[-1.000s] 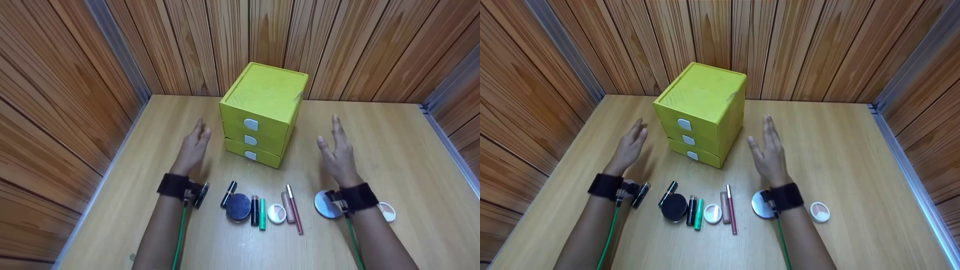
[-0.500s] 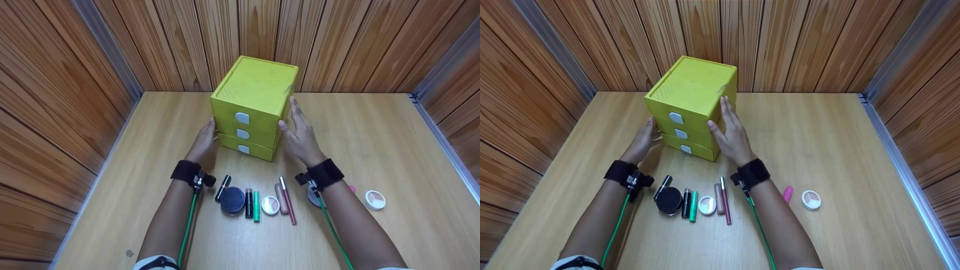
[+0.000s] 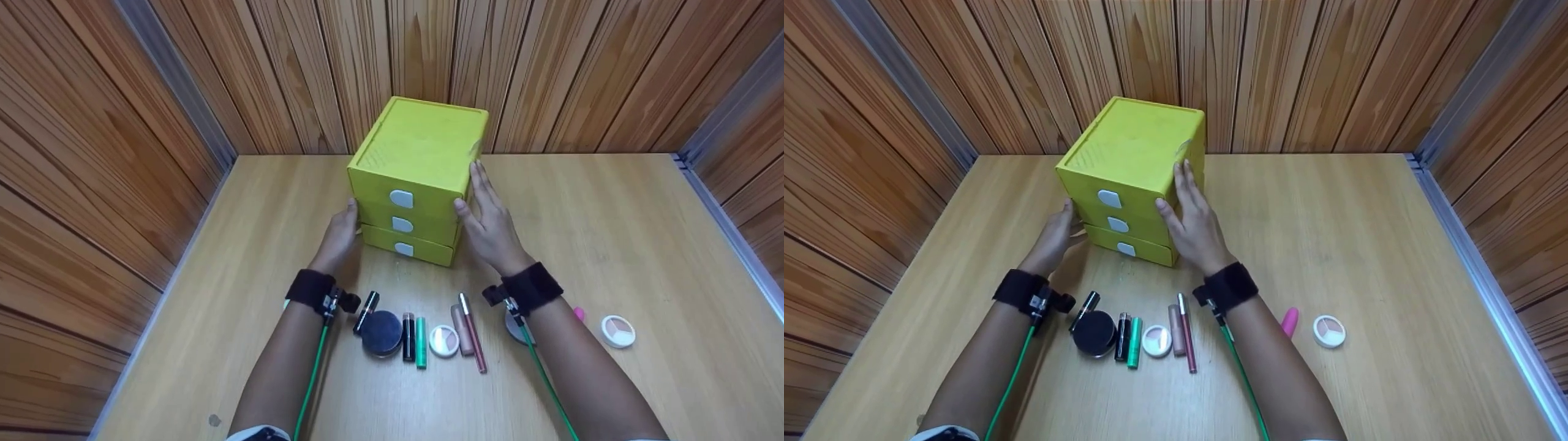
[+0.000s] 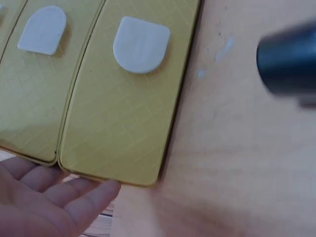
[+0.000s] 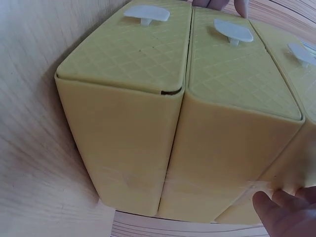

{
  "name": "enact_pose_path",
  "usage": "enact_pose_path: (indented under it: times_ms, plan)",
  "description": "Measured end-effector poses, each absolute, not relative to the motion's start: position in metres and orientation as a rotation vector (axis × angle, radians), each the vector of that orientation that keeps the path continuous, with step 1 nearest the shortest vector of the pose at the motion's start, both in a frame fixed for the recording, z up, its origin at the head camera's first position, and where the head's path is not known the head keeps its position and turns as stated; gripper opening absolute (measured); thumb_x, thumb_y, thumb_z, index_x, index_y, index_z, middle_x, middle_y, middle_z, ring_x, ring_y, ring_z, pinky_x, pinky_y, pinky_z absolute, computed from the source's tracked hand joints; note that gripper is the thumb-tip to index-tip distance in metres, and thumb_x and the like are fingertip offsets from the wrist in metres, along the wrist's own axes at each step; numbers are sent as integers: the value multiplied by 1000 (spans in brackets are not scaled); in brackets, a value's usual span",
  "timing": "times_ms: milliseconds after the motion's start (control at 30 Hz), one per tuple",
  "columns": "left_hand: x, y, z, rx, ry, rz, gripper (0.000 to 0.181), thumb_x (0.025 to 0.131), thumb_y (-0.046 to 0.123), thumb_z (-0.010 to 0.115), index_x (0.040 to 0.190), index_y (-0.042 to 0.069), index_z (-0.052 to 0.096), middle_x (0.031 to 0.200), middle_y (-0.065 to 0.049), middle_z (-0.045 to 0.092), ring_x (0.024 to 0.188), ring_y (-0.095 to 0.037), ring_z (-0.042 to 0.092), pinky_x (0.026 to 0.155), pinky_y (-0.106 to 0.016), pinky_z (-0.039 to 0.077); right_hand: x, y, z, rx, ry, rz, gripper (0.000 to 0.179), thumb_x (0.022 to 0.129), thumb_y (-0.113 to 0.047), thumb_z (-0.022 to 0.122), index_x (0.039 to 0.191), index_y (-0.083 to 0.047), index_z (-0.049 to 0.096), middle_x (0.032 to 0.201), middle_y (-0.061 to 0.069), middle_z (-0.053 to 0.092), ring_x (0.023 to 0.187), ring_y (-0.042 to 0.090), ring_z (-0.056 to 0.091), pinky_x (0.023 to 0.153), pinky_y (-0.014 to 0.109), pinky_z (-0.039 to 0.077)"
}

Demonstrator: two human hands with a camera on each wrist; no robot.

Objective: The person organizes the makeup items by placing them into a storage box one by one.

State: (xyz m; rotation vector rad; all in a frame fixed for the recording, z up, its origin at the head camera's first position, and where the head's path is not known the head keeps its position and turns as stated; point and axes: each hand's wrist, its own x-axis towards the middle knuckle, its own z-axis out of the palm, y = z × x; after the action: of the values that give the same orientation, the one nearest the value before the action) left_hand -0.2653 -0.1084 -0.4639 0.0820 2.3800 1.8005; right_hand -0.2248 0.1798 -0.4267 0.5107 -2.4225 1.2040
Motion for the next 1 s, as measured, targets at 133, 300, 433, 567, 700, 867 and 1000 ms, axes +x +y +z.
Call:
enact_pose_path:
  times_ms: [133, 300, 433, 567, 700, 867, 1000]
  plan:
    - [-258, -105, -465, 30, 2411, 1774, 82, 98, 65, 18, 144, 3, 44, 148, -13, 43, 136, -27, 38, 111, -39, 30, -224, 185, -427, 531, -2414, 1247, 69, 103, -50, 37, 157, -17, 10, 161, 1, 6, 146, 20, 11, 116, 43, 14]
    - [-246, -94, -460, 35, 2396, 1708, 83, 99, 65, 16, 148, 1, 36, 151, -16, 37, 138, -31, 33, 113, -41, 26, -224, 197, -428, 525, -2382, 1332, 65, 104, -47, 36, 157, -19, 10, 161, 1, 10, 145, 16, 11, 117, 38, 12]
    - [-239, -83, -456, 50, 2324, 1744, 80, 100, 63, 17, 151, 2, 29, 155, -13, 30, 142, -28, 26, 115, -40, 21, -226, 207, -428, 522, -2354, 1375, 62, 105, -44, 34, 157, -21, 8, 161, 6, 13, 145, 14, 13, 117, 33, 11]
    - [-236, -71, -455, 56, 2279, 1785, 78, 101, 61, 19, 152, 3, 25, 156, -12, 27, 143, -26, 23, 115, -39, 22, -228, 215, -427, 502, -2333, 1436, 59, 107, -40, 32, 157, -21, 7, 160, 6, 12, 144, 11, 13, 116, 29, 10]
    - [-236, -58, -454, 41, 2317, 1750, 75, 103, 58, 20, 150, 1, 29, 154, -14, 31, 142, -28, 26, 114, -40, 23, -229, 223, -426, 488, -2304, 1510, 55, 108, -30, 30, 156, -18, 5, 161, 2, 11, 145, 11, 11, 116, 27, 10]
    - [-238, -44, -453, 58, 2353, 1707, 72, 104, 55, 20, 150, 0, 31, 154, -14, 31, 142, -28, 25, 115, -38, 20, -223, 229, -416, 476, -2255, 1583, 53, 109, -20, 27, 156, -9, 5, 161, 7, 9, 145, 13, 11, 116, 28, 10]
    - [-239, -36, -453, 42, 2286, 1737, 78, 101, 61, 21, 152, 3, 28, 156, -10, 27, 144, -24, 21, 116, -37, 17, -212, 229, -403, 460, -2255, 1602, 54, 109, -20, 25, 155, -4, 5, 161, 11, 8, 146, 14, 11, 116, 29, 12]
